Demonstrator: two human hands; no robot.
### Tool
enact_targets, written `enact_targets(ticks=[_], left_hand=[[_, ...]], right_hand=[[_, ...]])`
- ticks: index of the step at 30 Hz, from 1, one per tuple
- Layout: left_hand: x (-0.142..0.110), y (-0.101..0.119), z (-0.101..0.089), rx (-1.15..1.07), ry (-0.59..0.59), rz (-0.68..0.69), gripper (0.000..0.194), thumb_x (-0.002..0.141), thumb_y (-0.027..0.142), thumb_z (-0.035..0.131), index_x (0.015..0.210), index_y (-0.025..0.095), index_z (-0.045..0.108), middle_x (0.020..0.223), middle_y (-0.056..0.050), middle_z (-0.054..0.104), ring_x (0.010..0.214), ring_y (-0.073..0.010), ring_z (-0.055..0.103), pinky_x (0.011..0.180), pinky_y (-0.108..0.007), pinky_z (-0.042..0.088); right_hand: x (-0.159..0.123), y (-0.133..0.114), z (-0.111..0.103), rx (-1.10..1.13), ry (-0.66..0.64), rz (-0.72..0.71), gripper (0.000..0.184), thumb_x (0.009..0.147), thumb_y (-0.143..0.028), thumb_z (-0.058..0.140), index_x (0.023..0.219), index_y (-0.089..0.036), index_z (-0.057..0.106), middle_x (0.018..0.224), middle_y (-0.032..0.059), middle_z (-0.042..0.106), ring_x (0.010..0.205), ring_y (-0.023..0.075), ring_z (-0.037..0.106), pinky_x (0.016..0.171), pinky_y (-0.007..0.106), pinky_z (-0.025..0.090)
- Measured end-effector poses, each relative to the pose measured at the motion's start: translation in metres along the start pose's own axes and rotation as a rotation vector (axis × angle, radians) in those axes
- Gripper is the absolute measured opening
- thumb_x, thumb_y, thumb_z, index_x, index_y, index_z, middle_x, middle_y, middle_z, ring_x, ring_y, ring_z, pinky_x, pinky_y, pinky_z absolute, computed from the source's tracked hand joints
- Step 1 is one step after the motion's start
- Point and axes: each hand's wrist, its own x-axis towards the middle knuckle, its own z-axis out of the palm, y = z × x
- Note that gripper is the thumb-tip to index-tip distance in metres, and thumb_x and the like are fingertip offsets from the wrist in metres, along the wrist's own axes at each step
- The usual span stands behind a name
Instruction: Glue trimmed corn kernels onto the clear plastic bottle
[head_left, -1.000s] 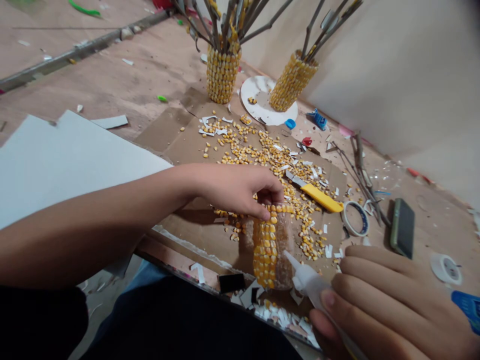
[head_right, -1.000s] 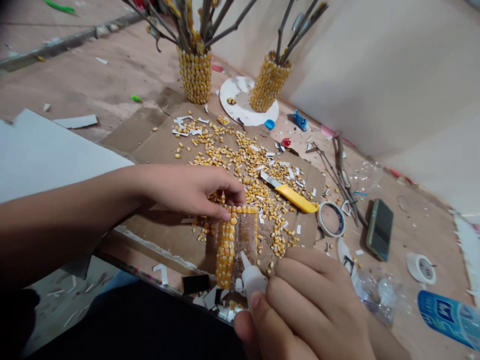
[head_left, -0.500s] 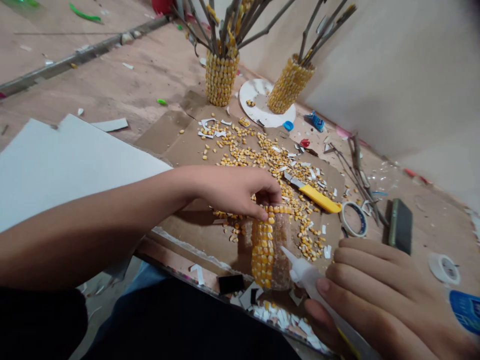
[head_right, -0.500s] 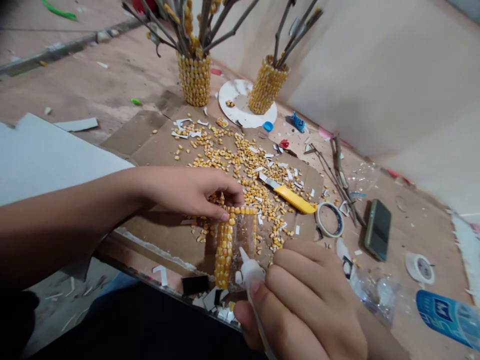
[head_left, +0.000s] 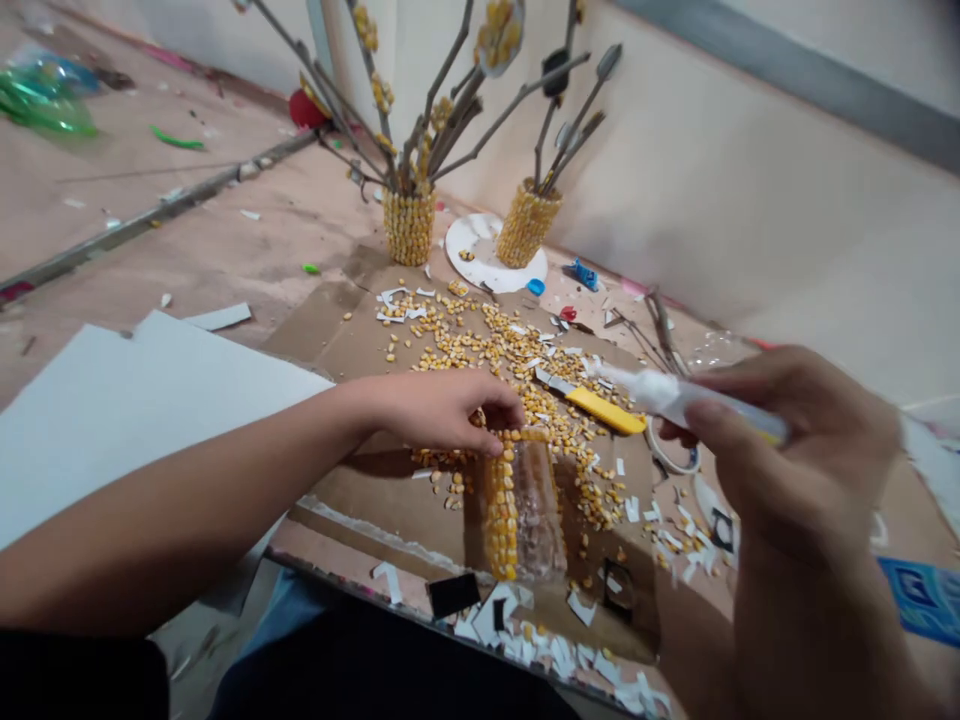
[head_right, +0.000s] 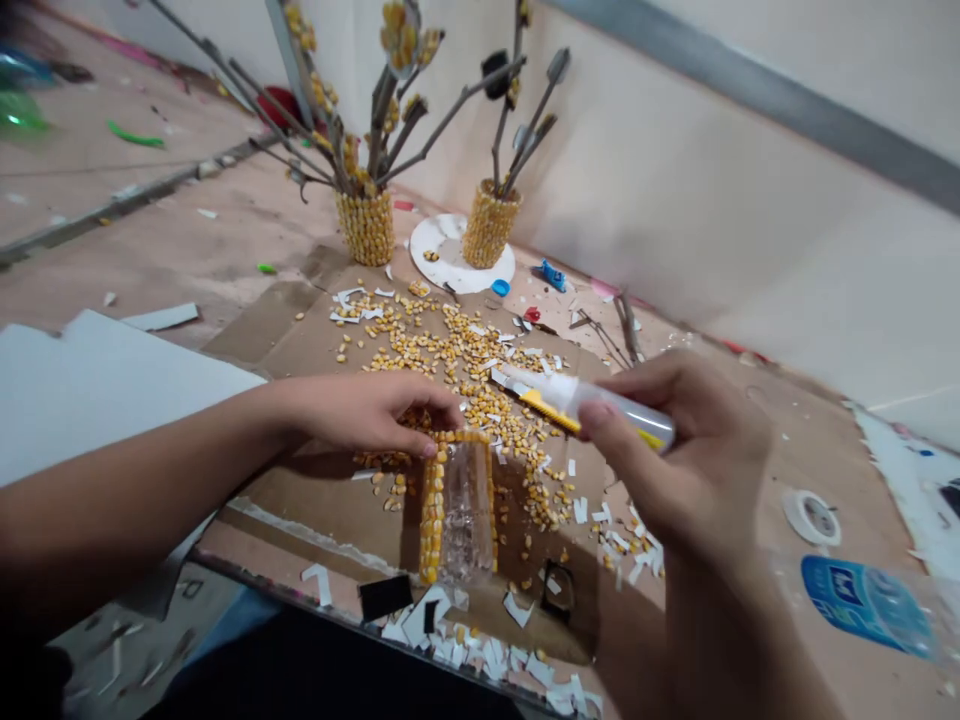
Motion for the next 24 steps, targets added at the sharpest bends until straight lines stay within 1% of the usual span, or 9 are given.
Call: enact_targets(ticks=[1,2,5,9,12,15,17,20,24], left_hand=[[0.000,-0.001,0.000,0.000,0.000,0.005,0.019,0.090,0.023,0.070,0.107,0.017,0.068,0.110,-0.007,0.073,0.102,-0.0218,0.065,0.091,-0.033,0.049],[-0.001,-0.002,-0.001,-0.005,-0.010,0.012,0.017,0.090,0.023,0.069,0.106,0.018,0.068,0.108,-0.006,0.073,0.102,-0.0217,0.066,0.090,-0.033,0.050],[-0.002,-0.004,-0.001,-0.026,0.000,-0.006,0.016,0.091,0.021,0.067,0.106,0.019,0.069,0.109,-0.005,0.074,0.103,-0.0222,0.067,0.093,-0.035,0.051],[-0.003,-0.005,0.000,-0.069,0.035,-0.063,0.019,0.091,0.022,0.067,0.110,0.020,0.071,0.116,-0.007,0.075,0.110,-0.0242,0.068,0.100,-0.040,0.051],[-0.004,-0.003,0.000,-0.100,0.088,-0.116,0.027,0.091,0.024,0.070,0.118,0.020,0.069,0.122,-0.009,0.074,0.115,-0.0250,0.067,0.105,-0.043,0.051],[-0.006,0.001,-0.002,-0.114,0.088,-0.140,0.030,0.091,0.025,0.071,0.120,0.020,0.068,0.125,-0.010,0.073,0.116,-0.0251,0.067,0.106,-0.044,0.051],[-0.006,0.004,-0.004,-0.108,0.064,-0.143,0.028,0.091,0.027,0.070,0.119,0.020,0.069,0.125,-0.009,0.073,0.116,-0.0252,0.068,0.107,-0.045,0.051],[-0.006,0.006,-0.007,-0.110,0.048,-0.134,0.026,0.093,0.029,0.070,0.118,0.021,0.070,0.122,-0.008,0.075,0.113,-0.0252,0.068,0.105,-0.046,0.053],[-0.007,0.005,-0.008,-0.110,0.072,-0.115,0.027,0.094,0.028,0.067,0.120,0.023,0.070,0.124,-0.008,0.075,0.115,-0.0255,0.068,0.105,-0.047,0.053]], right_hand=[[0.009,0.005,0.002,0.095,-0.015,0.068,0.018,0.086,-0.031,0.082,0.087,-0.024,0.065,0.074,0.0022,0.070,0.059,0.0173,0.066,0.049,0.030,0.046],[0.017,0.010,0.003,0.156,-0.103,0.126,0.021,0.085,-0.031,0.082,0.084,-0.023,0.062,0.075,0.0022,0.071,0.061,0.0168,0.067,0.053,0.029,0.048],[0.037,0.029,0.005,0.097,-0.290,0.173,0.026,0.084,-0.036,0.079,0.080,-0.024,0.056,0.067,-0.0026,0.061,0.059,0.0126,0.058,0.052,0.026,0.043],[0.044,0.057,0.014,-0.302,-0.391,0.199,0.018,0.087,-0.036,0.070,0.084,-0.023,0.059,0.087,0.0054,0.071,0.082,0.0213,0.066,0.075,0.034,0.050],[0.045,0.068,0.022,-0.464,-0.435,0.239,0.013,0.088,-0.027,0.065,0.100,-0.021,0.063,0.105,0.0109,0.076,0.097,0.0267,0.070,0.085,0.037,0.051],[0.048,0.073,0.025,-0.469,-0.470,0.280,0.037,0.091,-0.019,0.060,0.128,-0.019,0.062,0.127,0.0152,0.074,0.115,0.0281,0.070,0.097,0.038,0.052],[0.050,0.077,0.023,-0.524,-0.484,0.295,0.041,0.093,-0.017,0.057,0.133,-0.017,0.063,0.134,0.0164,0.072,0.122,0.0292,0.068,0.102,0.039,0.050],[0.054,0.082,0.018,-0.596,-0.484,0.296,0.035,0.092,-0.017,0.056,0.126,-0.016,0.068,0.133,0.0171,0.072,0.122,0.0303,0.067,0.100,0.038,0.050],[0.056,0.087,0.002,-0.700,-0.491,0.356,0.031,0.087,-0.027,0.065,0.116,-0.017,0.068,0.118,0.0167,0.075,0.102,0.0299,0.069,0.078,0.035,0.049]])
